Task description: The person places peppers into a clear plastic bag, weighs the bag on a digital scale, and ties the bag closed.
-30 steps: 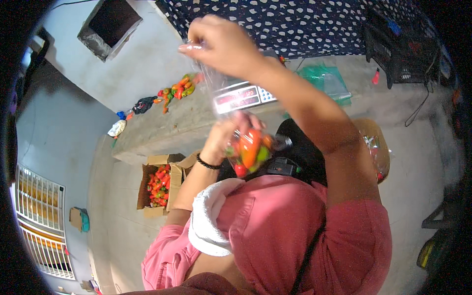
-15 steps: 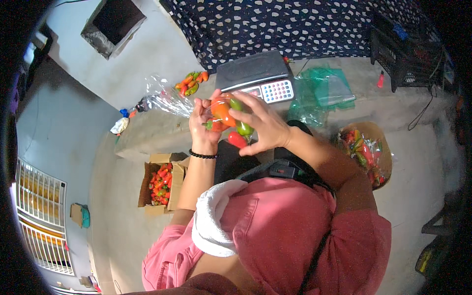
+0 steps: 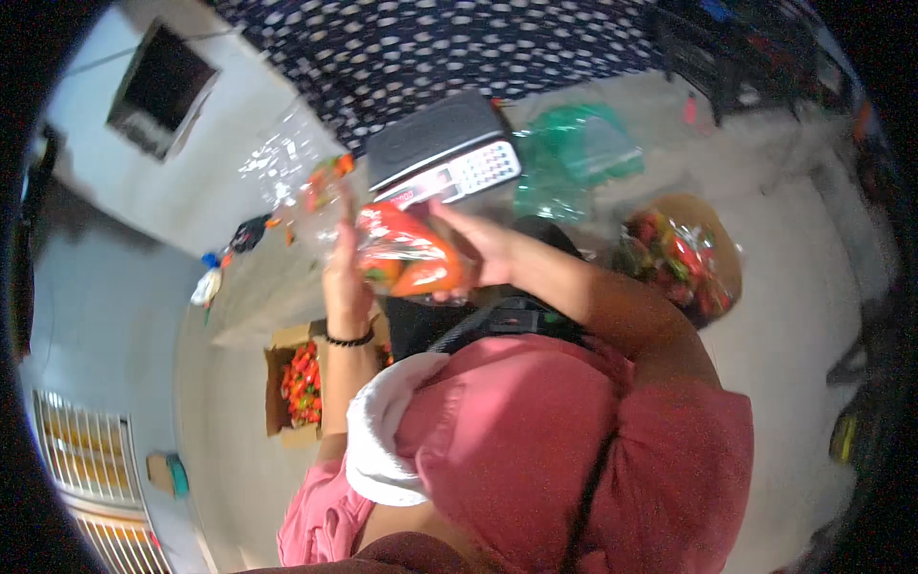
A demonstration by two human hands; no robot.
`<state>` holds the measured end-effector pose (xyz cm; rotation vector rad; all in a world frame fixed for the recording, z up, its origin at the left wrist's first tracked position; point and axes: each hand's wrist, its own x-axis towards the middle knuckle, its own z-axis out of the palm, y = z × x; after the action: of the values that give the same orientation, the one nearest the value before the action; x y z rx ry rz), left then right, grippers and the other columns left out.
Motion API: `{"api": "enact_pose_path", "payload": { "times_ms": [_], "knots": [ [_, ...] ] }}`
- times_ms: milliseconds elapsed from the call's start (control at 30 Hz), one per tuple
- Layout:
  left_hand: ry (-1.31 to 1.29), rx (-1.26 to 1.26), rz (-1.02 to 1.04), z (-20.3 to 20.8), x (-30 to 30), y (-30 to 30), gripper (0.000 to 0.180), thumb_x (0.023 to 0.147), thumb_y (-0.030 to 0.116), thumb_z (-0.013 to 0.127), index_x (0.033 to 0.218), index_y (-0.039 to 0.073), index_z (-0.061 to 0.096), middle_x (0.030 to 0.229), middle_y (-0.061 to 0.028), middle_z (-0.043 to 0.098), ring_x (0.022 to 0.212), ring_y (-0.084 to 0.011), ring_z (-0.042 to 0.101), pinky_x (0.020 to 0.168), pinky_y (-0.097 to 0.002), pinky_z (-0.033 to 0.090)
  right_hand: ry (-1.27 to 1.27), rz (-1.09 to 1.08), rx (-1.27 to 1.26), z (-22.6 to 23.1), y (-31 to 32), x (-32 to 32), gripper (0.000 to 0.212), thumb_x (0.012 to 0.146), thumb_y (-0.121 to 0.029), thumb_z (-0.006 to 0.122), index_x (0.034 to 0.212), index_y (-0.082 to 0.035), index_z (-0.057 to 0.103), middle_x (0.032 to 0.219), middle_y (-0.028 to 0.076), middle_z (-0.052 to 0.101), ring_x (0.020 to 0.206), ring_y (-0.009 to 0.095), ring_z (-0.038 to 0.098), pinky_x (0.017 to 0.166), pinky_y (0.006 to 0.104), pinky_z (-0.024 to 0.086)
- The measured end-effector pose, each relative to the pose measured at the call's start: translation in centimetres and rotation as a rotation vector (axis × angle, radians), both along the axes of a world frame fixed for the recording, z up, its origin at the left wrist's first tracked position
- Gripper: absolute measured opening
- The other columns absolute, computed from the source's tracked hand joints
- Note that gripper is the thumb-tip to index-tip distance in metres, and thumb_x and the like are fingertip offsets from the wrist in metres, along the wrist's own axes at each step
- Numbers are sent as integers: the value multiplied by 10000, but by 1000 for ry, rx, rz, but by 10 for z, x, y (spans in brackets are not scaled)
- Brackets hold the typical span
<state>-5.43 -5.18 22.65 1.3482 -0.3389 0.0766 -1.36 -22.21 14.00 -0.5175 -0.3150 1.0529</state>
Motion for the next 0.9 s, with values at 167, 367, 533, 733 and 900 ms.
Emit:
{"api": "enact_pose_path", "payload": {
  "times_ms": [167,367,533,733,900],
  "knots": [
    [-156,-262,294,-7,16,21,477,943,359,309,1248,3,399,1098,-138,539,993,-220,514,857,-358,432,70,-261,11,8,17,-32,582,836,-340,520,1319,-114,285,1022,201,542,593,234,602,513,325,512],
    [-130,-124,293,-7,12,8,515,937,376,342,1300,10,341,1229,-145,456,1081,-245,465,887,-340,396,-1299,-1009,-577,14,11,-41,731,753,-304,651,1320,-72,252,1284,156,354,1069,268,495,914,379,382],
    [-619,945,546,4,0,26,482,925,287,392,1303,-10,355,1342,-131,367,1186,-257,404,988,-340,282,-163,-360,68,22,13,-39,548,883,-497,387,1239,-82,419,1194,99,511,1056,194,514,905,365,402],
    [-288,166,120,17,-2,32,544,925,309,390,1339,-17,254,1347,-189,330,1234,-277,347,1002,-381,281,-129,-429,-174,20,15,-40,492,815,-167,436,1302,-166,363,1187,202,462,840,258,601,663,340,505],
    [72,-454,-37,3,11,40,549,912,351,391,1325,20,244,1322,-161,374,1205,-319,371,1013,-455,293,-2034,-1397,-669,11,12,-31,794,653,-59,635,1332,-295,297,1365,168,246,1238,371,288,972,493,302]
  ]
}}
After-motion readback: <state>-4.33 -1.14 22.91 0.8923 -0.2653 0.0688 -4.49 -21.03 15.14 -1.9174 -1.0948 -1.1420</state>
